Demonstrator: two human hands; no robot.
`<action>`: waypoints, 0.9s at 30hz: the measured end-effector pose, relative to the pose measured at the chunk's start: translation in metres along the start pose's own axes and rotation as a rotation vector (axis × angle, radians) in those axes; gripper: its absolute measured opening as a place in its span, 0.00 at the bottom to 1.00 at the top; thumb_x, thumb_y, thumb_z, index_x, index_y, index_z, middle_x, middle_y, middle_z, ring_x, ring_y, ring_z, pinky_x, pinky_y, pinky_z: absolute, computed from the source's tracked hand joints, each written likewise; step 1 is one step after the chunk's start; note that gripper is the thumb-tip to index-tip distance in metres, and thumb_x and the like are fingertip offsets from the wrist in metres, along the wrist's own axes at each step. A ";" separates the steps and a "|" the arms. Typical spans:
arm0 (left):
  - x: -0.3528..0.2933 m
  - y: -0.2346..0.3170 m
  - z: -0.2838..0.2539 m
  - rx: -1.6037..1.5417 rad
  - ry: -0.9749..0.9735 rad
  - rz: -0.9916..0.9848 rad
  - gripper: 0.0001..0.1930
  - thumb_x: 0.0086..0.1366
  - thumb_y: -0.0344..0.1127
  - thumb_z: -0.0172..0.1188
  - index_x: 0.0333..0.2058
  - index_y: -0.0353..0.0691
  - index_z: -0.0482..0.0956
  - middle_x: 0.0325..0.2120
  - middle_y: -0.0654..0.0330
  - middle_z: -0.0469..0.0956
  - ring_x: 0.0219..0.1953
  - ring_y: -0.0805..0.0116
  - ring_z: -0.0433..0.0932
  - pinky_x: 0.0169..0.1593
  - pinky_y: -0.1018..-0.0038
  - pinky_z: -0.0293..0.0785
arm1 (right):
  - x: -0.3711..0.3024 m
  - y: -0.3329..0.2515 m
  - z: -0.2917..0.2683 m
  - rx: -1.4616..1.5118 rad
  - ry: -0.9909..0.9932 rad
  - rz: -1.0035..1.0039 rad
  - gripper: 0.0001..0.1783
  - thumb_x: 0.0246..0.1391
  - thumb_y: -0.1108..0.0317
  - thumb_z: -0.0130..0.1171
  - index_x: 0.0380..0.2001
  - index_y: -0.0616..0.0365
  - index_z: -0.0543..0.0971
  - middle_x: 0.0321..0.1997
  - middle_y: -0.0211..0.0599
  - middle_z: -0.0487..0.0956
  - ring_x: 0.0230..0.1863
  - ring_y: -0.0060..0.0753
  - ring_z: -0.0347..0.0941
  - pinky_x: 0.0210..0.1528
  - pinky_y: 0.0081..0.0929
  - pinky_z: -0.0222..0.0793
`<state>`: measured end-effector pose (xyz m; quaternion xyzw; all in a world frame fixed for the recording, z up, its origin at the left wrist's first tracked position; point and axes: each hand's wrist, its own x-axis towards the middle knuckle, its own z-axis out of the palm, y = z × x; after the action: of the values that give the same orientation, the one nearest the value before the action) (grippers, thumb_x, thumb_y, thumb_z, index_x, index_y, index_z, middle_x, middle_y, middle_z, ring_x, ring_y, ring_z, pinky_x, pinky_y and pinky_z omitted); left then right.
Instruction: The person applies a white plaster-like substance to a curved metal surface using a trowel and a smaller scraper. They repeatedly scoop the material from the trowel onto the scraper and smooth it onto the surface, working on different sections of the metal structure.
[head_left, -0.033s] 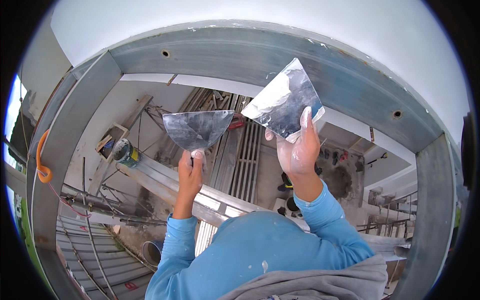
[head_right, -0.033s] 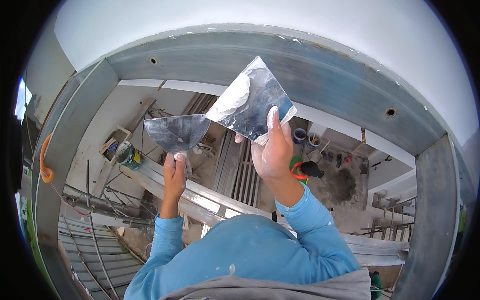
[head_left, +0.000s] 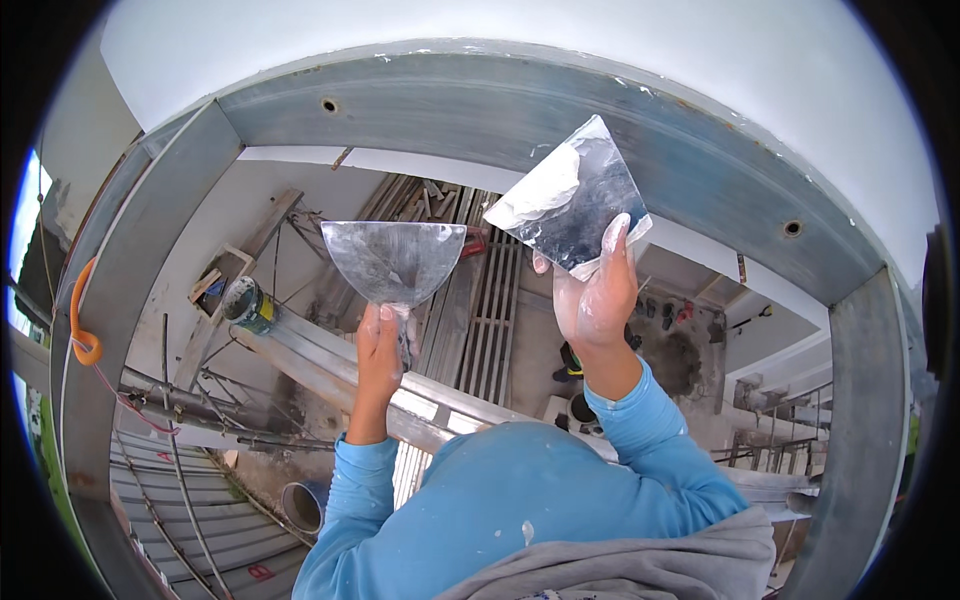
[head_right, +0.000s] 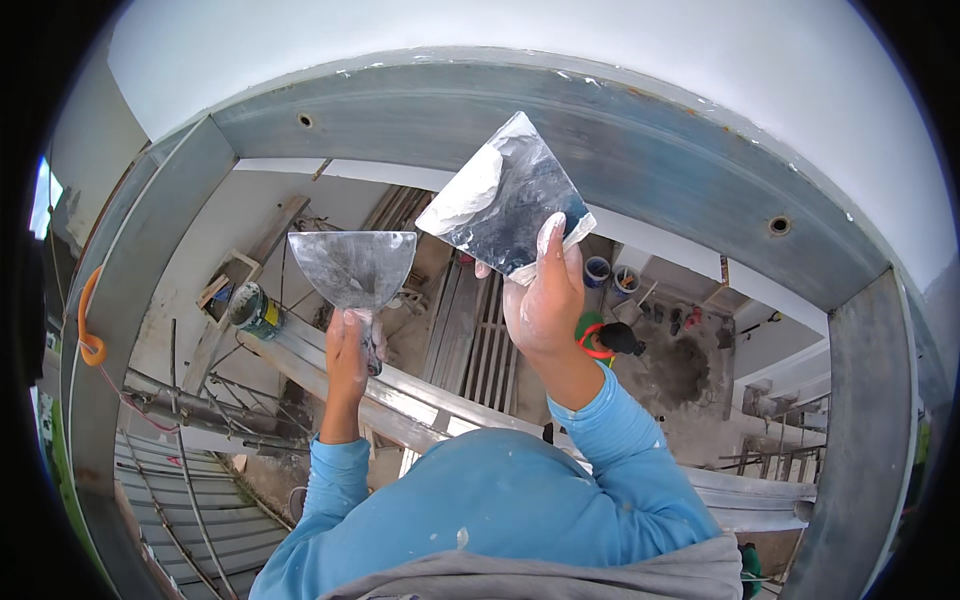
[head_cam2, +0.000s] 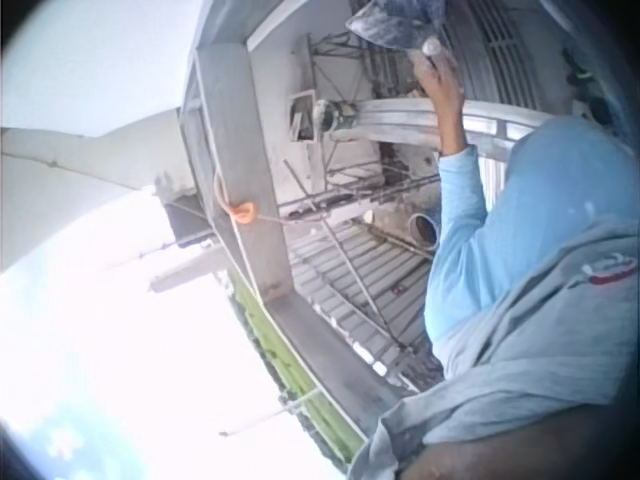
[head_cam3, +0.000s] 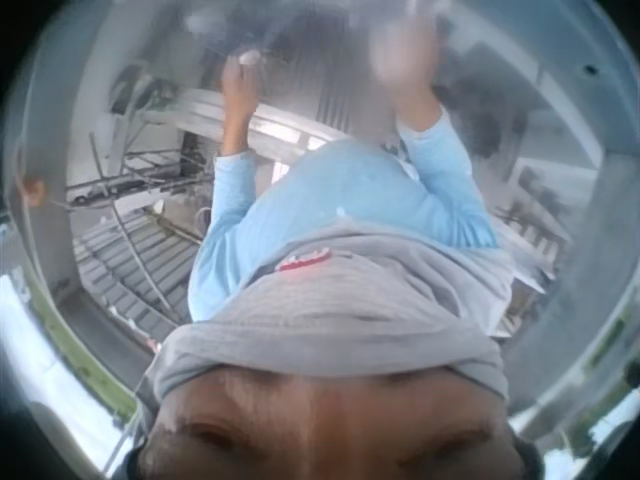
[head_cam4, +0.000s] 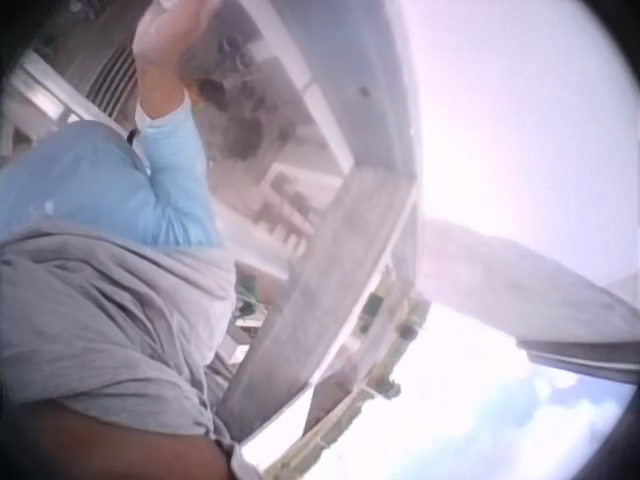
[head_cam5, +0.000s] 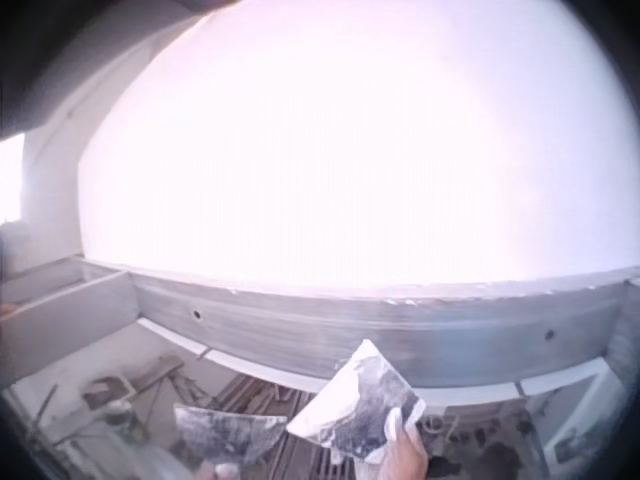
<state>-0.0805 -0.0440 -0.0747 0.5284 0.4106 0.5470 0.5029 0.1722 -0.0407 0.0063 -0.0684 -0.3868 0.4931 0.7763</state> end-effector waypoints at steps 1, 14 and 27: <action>-0.009 0.003 0.008 -0.062 -0.069 -0.049 0.18 0.75 0.46 0.49 0.51 0.39 0.73 0.21 0.63 0.70 0.20 0.73 0.70 0.24 0.76 0.66 | -0.001 0.003 -0.003 -0.025 -0.013 -0.079 0.20 0.73 0.55 0.41 0.59 0.57 0.66 0.55 0.42 0.77 0.46 0.39 0.77 0.39 0.41 0.71; -0.031 0.042 0.037 -0.229 -0.474 -0.267 0.25 0.77 0.56 0.43 0.56 0.39 0.68 0.21 0.66 0.66 0.18 0.78 0.62 0.22 0.80 0.62 | 0.003 -0.001 -0.058 -1.223 -0.709 -0.277 0.19 0.64 0.65 0.53 0.52 0.66 0.78 0.46 0.48 0.77 0.44 0.41 0.74 0.48 0.40 0.70; 0.019 -0.011 0.043 0.351 0.150 0.652 0.18 0.65 0.25 0.59 0.55 0.34 0.78 0.43 0.49 0.80 0.40 0.61 0.76 0.48 0.69 0.71 | -0.069 -0.024 0.017 -0.171 0.273 0.538 0.15 0.65 0.66 0.54 0.51 0.60 0.72 0.39 0.34 0.79 0.31 0.25 0.76 0.23 0.26 0.66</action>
<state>-0.0356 -0.0269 -0.0778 0.6681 0.3440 0.6367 0.1728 0.1635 -0.1138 -0.0071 -0.2988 -0.2873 0.6326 0.6542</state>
